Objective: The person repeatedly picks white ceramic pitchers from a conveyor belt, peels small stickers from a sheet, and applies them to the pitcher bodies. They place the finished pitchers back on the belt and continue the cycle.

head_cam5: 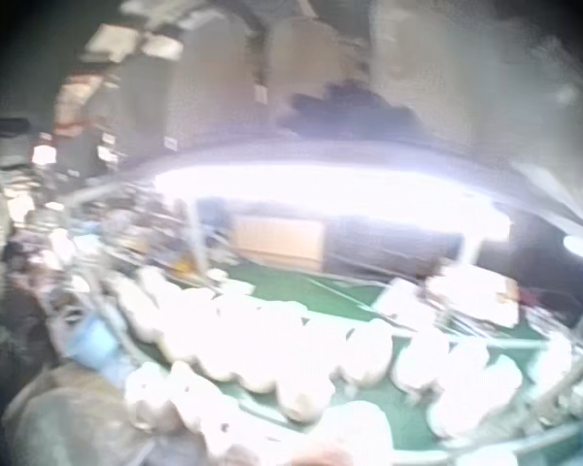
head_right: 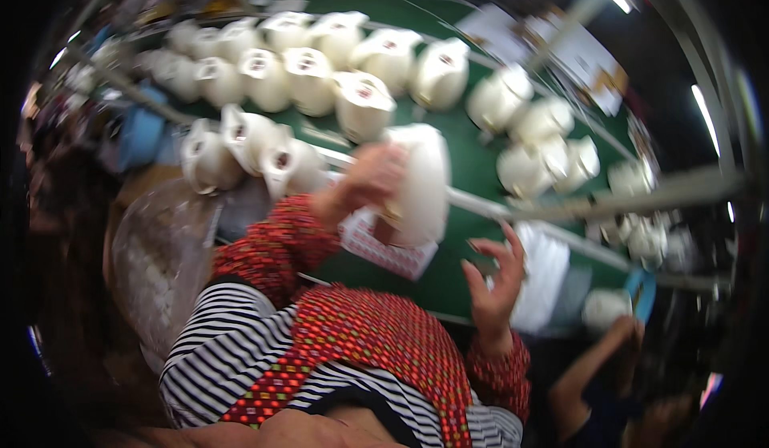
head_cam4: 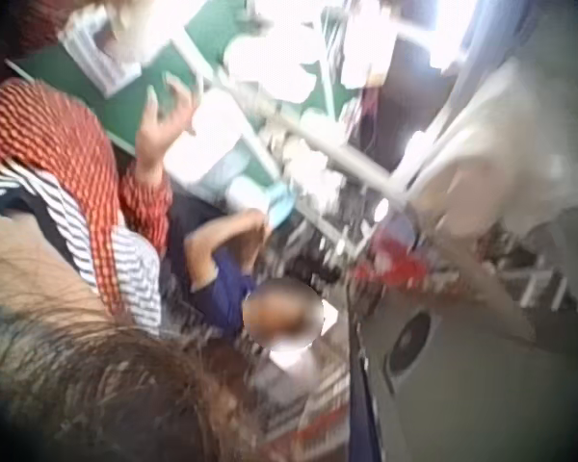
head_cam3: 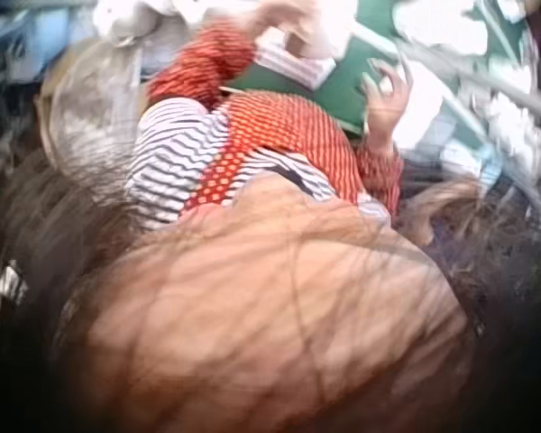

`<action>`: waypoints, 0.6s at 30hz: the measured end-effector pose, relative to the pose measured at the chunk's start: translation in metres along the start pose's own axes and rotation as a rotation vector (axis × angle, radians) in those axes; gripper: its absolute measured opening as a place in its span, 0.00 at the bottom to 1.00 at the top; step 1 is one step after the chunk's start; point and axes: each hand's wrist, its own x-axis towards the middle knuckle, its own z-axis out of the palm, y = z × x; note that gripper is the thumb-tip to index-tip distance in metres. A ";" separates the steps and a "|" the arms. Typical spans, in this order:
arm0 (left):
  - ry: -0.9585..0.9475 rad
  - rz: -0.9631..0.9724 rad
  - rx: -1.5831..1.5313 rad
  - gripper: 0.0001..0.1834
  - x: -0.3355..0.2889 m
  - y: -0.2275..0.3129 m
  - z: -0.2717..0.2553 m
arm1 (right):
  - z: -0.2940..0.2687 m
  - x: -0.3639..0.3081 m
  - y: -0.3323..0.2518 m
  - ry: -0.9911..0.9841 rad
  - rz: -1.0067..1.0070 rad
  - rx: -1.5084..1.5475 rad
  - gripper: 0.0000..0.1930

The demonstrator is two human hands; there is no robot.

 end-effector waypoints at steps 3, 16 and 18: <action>-0.070 -0.046 -0.815 0.25 -0.063 0.018 0.038 | -0.007 -0.018 -0.014 -0.077 0.061 0.173 0.18; 0.565 -0.348 -0.440 0.13 -0.063 -0.057 0.054 | 0.047 -0.014 -0.053 -0.664 0.129 0.136 0.40; 0.579 -0.350 -0.458 0.13 -0.062 -0.058 0.051 | 0.051 -0.011 -0.052 -0.709 0.196 0.074 0.42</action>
